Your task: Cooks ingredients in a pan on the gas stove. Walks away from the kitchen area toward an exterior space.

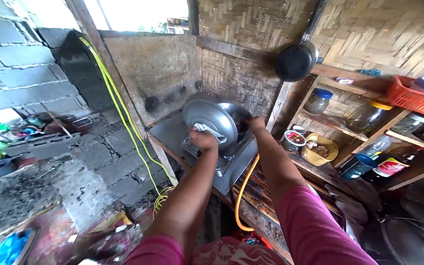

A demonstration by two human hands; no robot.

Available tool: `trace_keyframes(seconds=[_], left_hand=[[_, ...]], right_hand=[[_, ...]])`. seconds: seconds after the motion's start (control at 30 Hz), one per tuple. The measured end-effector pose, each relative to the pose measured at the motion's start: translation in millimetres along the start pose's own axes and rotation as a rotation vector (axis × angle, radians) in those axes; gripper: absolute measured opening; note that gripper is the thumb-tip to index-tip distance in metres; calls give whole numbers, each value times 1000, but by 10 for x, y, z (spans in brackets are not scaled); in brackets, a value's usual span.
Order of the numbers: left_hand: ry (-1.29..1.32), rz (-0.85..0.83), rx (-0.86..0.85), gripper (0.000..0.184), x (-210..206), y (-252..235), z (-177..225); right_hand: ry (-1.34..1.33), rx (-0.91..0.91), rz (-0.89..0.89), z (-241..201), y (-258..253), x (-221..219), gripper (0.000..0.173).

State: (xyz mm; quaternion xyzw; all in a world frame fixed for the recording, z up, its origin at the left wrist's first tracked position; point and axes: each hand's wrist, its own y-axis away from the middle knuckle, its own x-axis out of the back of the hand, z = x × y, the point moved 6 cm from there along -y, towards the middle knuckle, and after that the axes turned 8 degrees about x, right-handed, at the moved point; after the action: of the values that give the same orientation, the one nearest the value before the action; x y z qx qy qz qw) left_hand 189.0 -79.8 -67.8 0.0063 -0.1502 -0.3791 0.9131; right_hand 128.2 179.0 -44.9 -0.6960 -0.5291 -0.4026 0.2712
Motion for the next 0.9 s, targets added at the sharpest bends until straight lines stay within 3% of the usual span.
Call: trace_keyframes(seconds=[0.17,0.4,0.5,0.7,0.9], left_hand=[[35,-30,7,39,74,35,84],[77,-18,37,43,165,-89,27],[107,3,33,44,217,-144,25],[98,19,52,43,332,-166,25],[141,-12,57,41,346,-188,57]], right_hand=[[102,256,-101,-249,148,-130,38],[454,507,-42,-498,886,355,32],[446,546,-21,-502,1119,577,30],[469,435,-130,-433,1136,220,25],[287,290,-32,-428,564,502,31]])
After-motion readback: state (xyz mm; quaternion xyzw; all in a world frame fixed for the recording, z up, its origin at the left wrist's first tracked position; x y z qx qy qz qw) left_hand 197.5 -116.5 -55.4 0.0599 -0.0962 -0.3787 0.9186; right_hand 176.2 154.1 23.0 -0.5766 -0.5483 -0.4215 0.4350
